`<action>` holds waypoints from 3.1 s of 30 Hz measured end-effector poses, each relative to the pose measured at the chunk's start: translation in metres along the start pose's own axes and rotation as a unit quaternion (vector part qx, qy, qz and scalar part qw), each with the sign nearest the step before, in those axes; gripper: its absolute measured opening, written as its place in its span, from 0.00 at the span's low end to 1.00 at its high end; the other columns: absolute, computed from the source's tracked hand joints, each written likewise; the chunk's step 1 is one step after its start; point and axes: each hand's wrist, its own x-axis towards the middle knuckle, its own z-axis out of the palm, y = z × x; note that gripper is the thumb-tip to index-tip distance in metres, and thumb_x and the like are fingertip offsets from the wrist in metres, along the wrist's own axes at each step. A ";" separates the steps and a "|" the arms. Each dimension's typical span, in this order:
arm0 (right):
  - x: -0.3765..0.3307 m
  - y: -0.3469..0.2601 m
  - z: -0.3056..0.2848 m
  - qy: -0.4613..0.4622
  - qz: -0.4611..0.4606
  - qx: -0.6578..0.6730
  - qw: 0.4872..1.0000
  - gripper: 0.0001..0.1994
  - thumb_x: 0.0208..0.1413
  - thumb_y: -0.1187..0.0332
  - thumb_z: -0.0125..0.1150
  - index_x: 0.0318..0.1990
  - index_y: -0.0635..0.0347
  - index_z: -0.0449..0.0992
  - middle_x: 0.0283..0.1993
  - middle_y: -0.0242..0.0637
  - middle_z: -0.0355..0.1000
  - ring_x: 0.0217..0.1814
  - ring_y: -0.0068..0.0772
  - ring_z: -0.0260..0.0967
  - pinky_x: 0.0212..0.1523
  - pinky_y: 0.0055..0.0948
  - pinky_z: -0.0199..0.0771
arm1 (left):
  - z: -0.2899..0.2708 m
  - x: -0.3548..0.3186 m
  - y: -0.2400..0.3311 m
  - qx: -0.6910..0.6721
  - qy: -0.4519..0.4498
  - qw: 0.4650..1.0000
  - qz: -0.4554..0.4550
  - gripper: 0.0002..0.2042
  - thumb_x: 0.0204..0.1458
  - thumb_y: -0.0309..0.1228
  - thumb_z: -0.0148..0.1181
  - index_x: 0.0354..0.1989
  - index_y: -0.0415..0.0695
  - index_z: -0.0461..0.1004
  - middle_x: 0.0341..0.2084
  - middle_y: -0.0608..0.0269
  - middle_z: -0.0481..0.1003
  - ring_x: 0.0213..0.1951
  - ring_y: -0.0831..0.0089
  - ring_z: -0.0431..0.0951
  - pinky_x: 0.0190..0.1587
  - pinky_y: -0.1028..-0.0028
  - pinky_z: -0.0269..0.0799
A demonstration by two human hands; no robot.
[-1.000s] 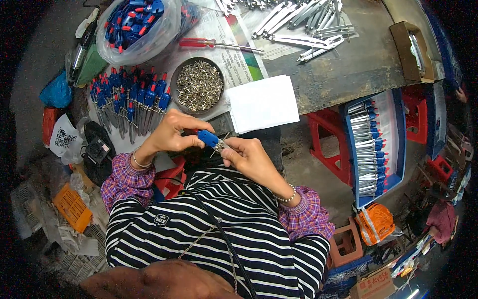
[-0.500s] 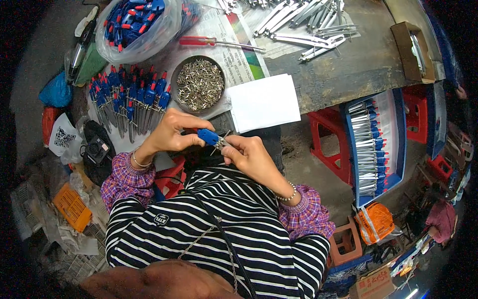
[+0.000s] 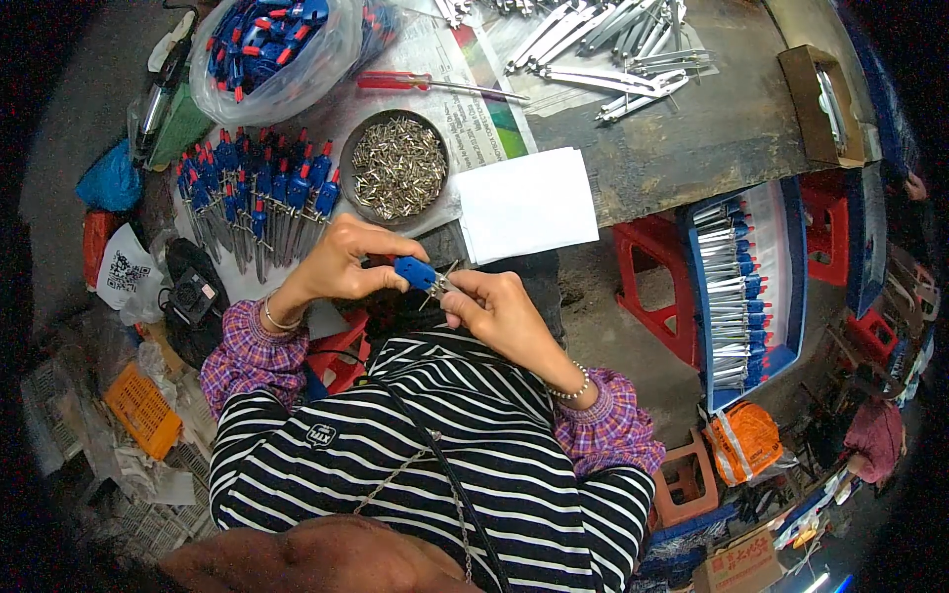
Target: Assembling small metal and plastic components into completed units at a workbench.
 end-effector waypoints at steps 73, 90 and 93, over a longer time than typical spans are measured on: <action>0.002 -0.004 0.010 0.095 0.040 0.086 0.991 0.07 0.57 0.73 0.53 0.31 0.68 0.73 0.24 0.32 0.72 0.21 0.14 0.64 0.22 0.15 0.66 | -0.025 0.013 -0.008 0.091 0.302 0.949 0.021 0.05 0.41 0.20 0.62 0.28 0.37 0.78 0.23 0.61 0.78 0.24 0.78 0.75 0.27 0.81 0.68; -0.003 -0.003 0.006 0.134 -0.044 0.002 0.990 0.06 0.57 0.74 0.53 0.31 0.68 0.73 0.22 0.30 0.73 0.20 0.13 0.66 0.22 0.15 0.67 | 0.013 0.010 0.022 -0.170 0.139 0.969 -0.113 0.08 0.49 0.17 0.52 0.37 0.38 0.65 0.25 0.63 0.73 0.29 0.80 0.75 0.29 0.82 0.69; -0.004 -0.005 0.006 0.143 -0.051 -0.007 0.988 0.06 0.56 0.74 0.54 0.31 0.69 0.74 0.22 0.31 0.73 0.20 0.14 0.66 0.22 0.15 0.67 | 0.018 0.010 0.022 -0.135 0.168 0.972 -0.088 0.08 0.48 0.16 0.53 0.36 0.38 0.64 0.24 0.63 0.73 0.28 0.80 0.75 0.28 0.82 0.69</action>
